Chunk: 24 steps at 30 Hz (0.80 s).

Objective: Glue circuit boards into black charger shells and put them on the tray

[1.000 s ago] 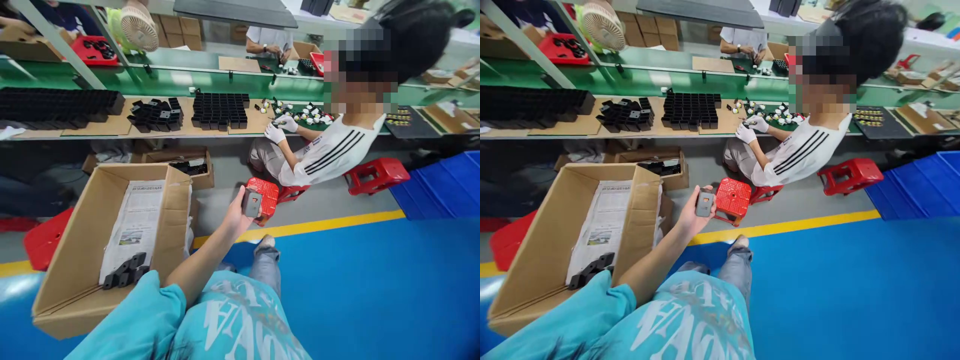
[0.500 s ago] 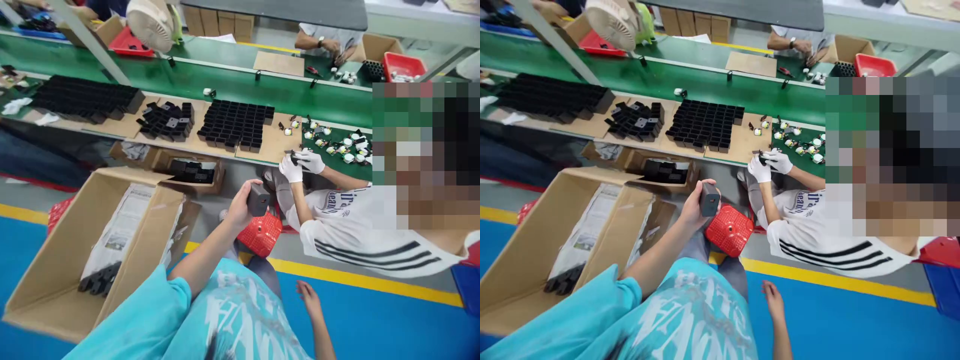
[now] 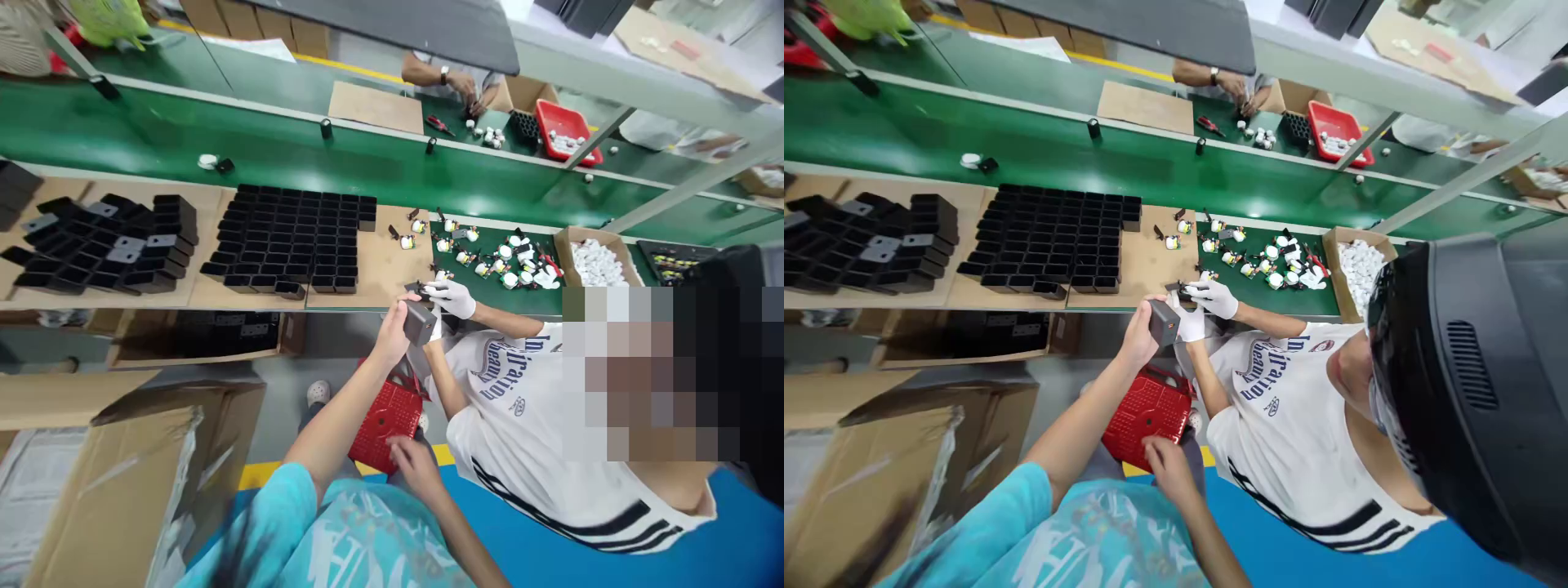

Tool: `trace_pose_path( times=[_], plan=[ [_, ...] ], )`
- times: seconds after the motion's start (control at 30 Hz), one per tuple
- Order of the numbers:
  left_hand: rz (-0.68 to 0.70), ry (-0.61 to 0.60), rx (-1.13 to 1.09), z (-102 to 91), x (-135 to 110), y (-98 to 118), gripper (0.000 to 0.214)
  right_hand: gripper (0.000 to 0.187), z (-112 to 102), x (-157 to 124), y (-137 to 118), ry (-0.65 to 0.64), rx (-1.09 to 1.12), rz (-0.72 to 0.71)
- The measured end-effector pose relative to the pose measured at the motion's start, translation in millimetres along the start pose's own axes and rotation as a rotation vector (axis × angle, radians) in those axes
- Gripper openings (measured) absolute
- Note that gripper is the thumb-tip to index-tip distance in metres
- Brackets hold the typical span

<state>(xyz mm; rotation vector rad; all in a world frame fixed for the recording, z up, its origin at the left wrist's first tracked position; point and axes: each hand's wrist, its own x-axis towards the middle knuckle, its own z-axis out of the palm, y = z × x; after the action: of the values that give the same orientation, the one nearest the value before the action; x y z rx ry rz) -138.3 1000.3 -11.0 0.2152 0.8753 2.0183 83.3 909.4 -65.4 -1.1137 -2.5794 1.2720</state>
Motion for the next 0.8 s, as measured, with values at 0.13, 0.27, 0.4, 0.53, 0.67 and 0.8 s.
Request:
trace_pose_path(
  times=[0.13, 0.27, 0.4, 0.53, 0.67, 0.8],
  plan=[
    [-0.028, 0.049, 0.058, -3.1, 9.0, -26.4, 0.037, 0.054, -46.5, 51.2, -43.9, 0.041, 0.114, 0.056],
    [-0.037, 0.036, 0.111, -5.3, 13.0, -34.1, 0.042, 0.074, -82.4, 82.7, -78.2, 0.096, 0.269, 0.12],
    [0.012, -0.007, 0.12, -2.0, 16.4, -35.6, 0.045, 0.076, -98.3, 90.9, -83.9, 0.031, 0.257, 0.097],
    [0.029, 0.001, 0.101, 0.6, 18.9, -36.5, 0.044, 0.073, -103.8, 91.1, -81.0, -0.001, 0.138, 0.099],
    [0.027, -0.003, 0.143, 1.2, 20.4, -36.1, 0.045, 0.067, -106.7, 90.8, -80.9, 0.043, -0.049, 0.083],
    [-0.004, -0.009, 0.157, 3.1, 22.0, -37.0, 0.048, 0.065, -110.1, 90.2, -77.9, 0.039, -0.241, 0.084]
  ],
)
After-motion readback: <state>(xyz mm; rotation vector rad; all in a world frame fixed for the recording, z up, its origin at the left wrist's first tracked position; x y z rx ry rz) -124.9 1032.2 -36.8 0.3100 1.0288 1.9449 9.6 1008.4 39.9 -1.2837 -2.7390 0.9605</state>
